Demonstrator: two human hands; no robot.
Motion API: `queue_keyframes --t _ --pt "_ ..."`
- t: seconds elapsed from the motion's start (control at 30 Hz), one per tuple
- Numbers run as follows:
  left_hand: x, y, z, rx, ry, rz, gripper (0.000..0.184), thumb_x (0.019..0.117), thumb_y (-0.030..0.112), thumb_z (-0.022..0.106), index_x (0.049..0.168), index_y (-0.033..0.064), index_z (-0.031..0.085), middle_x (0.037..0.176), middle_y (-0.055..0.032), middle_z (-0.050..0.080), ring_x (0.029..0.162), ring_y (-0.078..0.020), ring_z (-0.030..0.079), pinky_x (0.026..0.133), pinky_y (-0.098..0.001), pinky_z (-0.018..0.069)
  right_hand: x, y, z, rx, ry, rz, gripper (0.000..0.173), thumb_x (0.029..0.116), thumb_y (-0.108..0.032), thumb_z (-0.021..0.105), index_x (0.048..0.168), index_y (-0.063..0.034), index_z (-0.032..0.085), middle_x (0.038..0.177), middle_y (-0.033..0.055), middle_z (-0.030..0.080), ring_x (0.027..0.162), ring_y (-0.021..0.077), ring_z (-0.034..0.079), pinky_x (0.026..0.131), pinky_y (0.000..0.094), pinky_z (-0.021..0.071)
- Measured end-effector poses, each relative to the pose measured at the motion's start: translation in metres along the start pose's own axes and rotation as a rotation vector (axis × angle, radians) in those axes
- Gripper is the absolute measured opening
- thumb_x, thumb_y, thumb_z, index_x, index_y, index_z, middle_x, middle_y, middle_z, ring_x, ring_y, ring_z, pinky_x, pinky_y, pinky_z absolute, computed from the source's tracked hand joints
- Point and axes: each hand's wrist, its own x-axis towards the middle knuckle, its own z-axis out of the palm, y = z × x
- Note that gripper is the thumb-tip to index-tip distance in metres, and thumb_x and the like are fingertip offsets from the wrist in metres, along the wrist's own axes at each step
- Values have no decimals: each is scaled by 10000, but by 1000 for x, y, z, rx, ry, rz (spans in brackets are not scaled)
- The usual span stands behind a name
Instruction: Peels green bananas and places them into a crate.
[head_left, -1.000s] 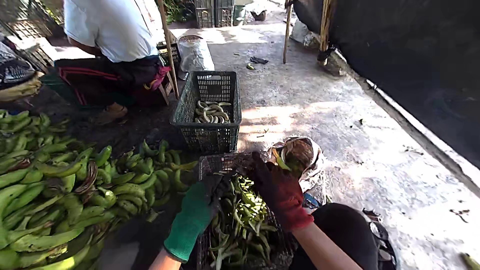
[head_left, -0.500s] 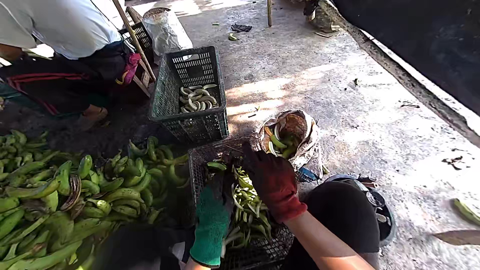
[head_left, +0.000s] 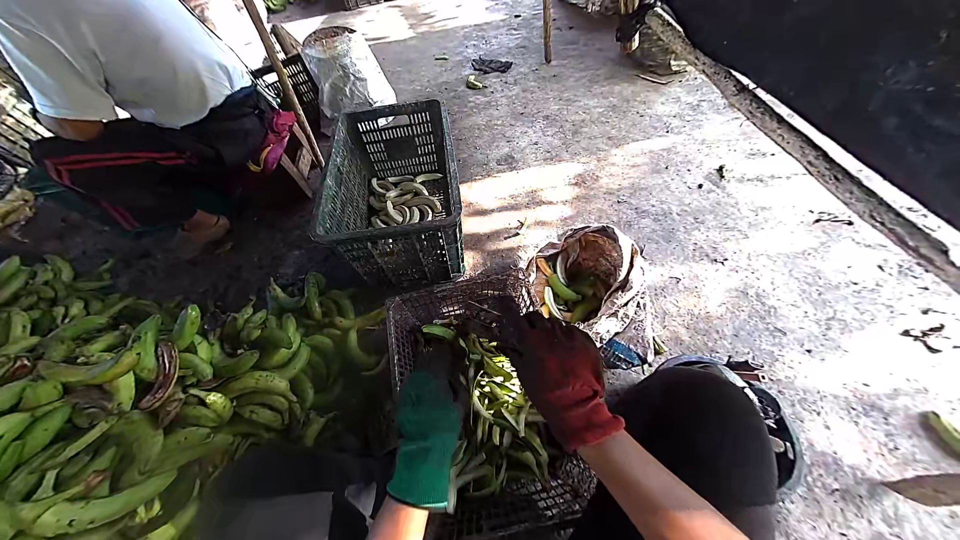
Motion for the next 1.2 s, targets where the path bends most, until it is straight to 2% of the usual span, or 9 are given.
queue_keyframes --t 0.13,0.3,0.43,0.53,0.67,0.73,0.83,0.97,1.2 --pt "-5 -4 30 34 -241 -73 396 1012 209 551 1398 134 593 1192 -162 697 1072 -359 683 921 -566 533 1 -4 -1 101 143 -9 622 822 -146 760 1426 -200 623 1124 217 727 974 431 706 807 583 535" --pt "12 -30 -8 -641 137 41 367 1047 234 511 1333 17 588 935 -69 674 720 -153 646 643 -341 569 15 15 -6 39 -185 -26 591 940 -240 656 1512 -278 512 1279 184 672 1151 415 642 973 609 464" --pt "14 -19 -29 -1094 -95 68 721 874 174 755 1495 78 402 865 -58 646 607 -127 609 516 -286 537 22 19 21 40 72 -382 439 964 -213 622 1380 -351 643 1194 54 728 1150 344 655 1126 665 300" --pt "11 -8 -15 -1192 -21 36 483 836 116 792 1249 7 569 822 -76 679 609 -121 622 521 -267 533 23 23 31 107 437 -303 462 881 -321 709 1342 -326 672 1397 109 636 1326 417 551 1129 717 296" --pt "4 5 -16 -1461 127 -5 183 869 27 710 1020 -18 617 687 -66 604 504 -95 525 437 -231 452 26 20 16 856 230 80 1236 644 -114 870 1648 -175 151 1684 228 121 1492 390 312 1088 594 428" --pt "-3 13 -11 -1519 141 -12 272 857 -1 694 1108 -14 590 709 -67 605 519 -95 537 442 -229 458 23 18 20 1295 208 70 1283 638 35 751 1650 -233 10 1641 111 281 1344 187 513 987 395 544" --pt "-12 13 1 -1604 41 -29 444 841 -48 666 1266 0 547 730 -69 619 504 -94 542 425 -224 464 20 22 22 1802 102 -146 970 893 -146 662 1616 -335 44 1475 63 492 1122 217 666 867 412 603" --pt "-32 -6 5 -1319 -230 174 594 1004 424 610 1443 78 410 791 9 618 579 -73 601 512 -242 555 27 22 13 1762 58 -133 725 997 -23 458 1622 -277 192 1206 90 693 718 182 702 606 334 616" --pt "-11 -11 -52 277 -151 592 358 1041 383 480 1073 95 691 846 -136 698 767 -335 709 650 -536 565 28 30 2 1525 -208 7 811 1043 -56 473 1625 -386 14 1003 99 668 528 177 614 423 305 536"
